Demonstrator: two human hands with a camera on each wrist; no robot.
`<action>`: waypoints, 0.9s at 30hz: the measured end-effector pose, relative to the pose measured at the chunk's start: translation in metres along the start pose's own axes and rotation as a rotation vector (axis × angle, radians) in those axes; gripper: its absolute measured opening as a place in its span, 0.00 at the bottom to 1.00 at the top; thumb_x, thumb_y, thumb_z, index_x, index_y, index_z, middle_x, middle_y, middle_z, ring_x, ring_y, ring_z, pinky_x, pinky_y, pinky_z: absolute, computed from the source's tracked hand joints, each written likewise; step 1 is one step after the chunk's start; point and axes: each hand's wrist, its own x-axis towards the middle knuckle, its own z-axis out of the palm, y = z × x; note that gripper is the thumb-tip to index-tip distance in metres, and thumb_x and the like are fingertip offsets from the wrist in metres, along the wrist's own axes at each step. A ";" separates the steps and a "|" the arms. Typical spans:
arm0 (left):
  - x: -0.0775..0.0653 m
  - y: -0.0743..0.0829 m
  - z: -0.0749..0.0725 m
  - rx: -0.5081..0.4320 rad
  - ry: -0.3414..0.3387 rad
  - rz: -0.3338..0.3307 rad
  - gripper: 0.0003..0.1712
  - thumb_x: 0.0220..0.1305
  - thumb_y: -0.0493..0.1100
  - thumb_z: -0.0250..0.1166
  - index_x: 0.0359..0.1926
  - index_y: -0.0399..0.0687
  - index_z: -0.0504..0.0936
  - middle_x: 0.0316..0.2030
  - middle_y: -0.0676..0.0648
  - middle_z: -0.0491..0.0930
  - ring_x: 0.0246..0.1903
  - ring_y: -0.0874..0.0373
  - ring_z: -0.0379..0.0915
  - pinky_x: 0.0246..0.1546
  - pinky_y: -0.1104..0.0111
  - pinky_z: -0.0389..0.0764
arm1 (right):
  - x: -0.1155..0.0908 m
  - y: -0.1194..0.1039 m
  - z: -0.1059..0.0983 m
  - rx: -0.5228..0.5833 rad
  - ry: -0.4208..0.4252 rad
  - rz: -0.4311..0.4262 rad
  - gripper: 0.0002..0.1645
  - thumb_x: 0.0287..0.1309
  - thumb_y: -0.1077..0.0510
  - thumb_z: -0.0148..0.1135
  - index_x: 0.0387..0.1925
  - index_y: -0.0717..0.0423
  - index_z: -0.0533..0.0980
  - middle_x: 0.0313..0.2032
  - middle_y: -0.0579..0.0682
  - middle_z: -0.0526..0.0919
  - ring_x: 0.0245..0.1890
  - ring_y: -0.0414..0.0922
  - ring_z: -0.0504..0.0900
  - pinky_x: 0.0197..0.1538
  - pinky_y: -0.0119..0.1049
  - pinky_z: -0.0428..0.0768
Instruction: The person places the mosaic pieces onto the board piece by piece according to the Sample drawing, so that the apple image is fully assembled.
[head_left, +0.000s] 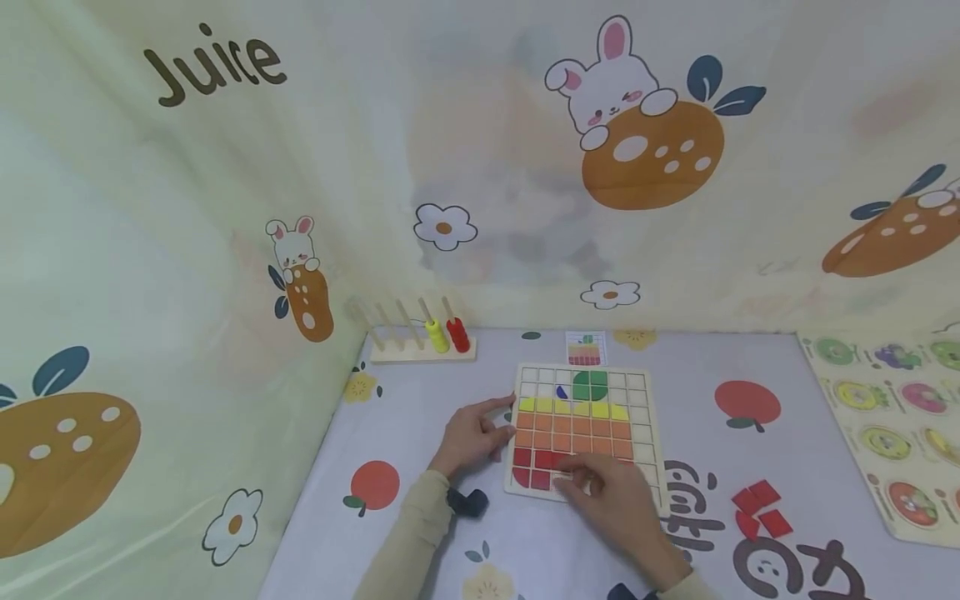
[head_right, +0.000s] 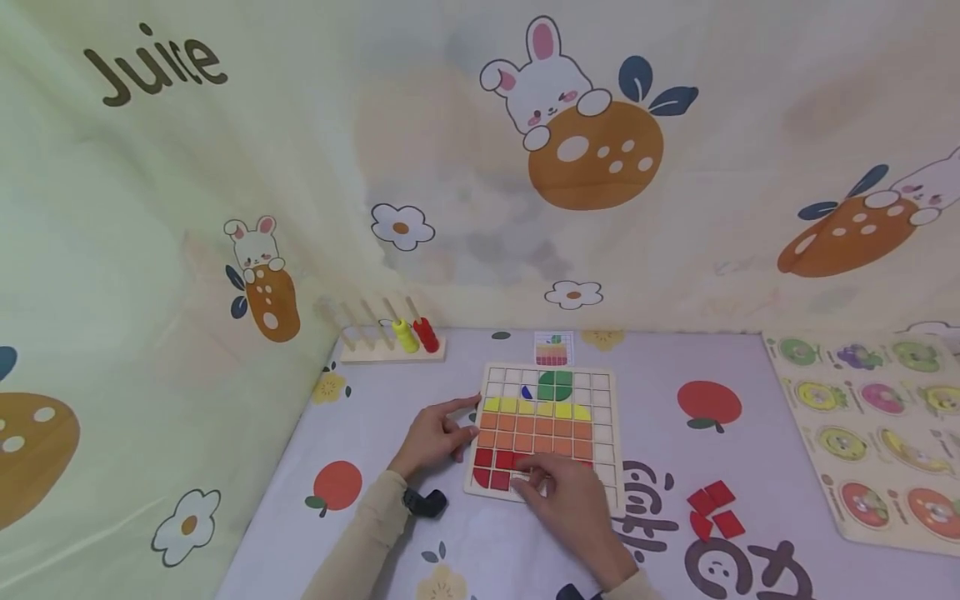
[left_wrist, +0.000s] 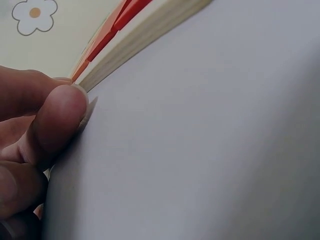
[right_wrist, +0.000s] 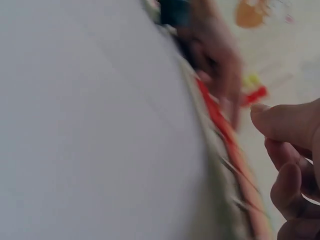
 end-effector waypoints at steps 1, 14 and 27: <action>0.000 0.000 0.001 -0.002 0.000 -0.004 0.32 0.70 0.51 0.72 0.74 0.68 0.77 0.15 0.52 0.80 0.15 0.57 0.75 0.28 0.67 0.68 | -0.001 0.003 -0.009 -0.008 0.018 0.019 0.14 0.52 0.55 0.84 0.41 0.44 0.89 0.25 0.32 0.81 0.23 0.31 0.70 0.29 0.28 0.70; -0.001 0.002 -0.001 0.031 0.003 0.003 0.33 0.71 0.50 0.71 0.75 0.66 0.76 0.15 0.52 0.80 0.14 0.58 0.73 0.26 0.68 0.67 | -0.036 0.111 -0.147 -0.322 -0.124 0.534 0.50 0.52 0.35 0.81 0.63 0.66 0.76 0.46 0.68 0.83 0.39 0.58 0.80 0.39 0.49 0.83; 0.000 0.002 0.001 0.005 0.001 -0.013 0.32 0.71 0.50 0.71 0.74 0.67 0.76 0.15 0.52 0.80 0.14 0.59 0.72 0.26 0.68 0.66 | -0.044 0.125 -0.139 -0.291 -0.147 0.578 0.45 0.58 0.38 0.78 0.63 0.67 0.76 0.42 0.65 0.80 0.40 0.56 0.73 0.42 0.50 0.75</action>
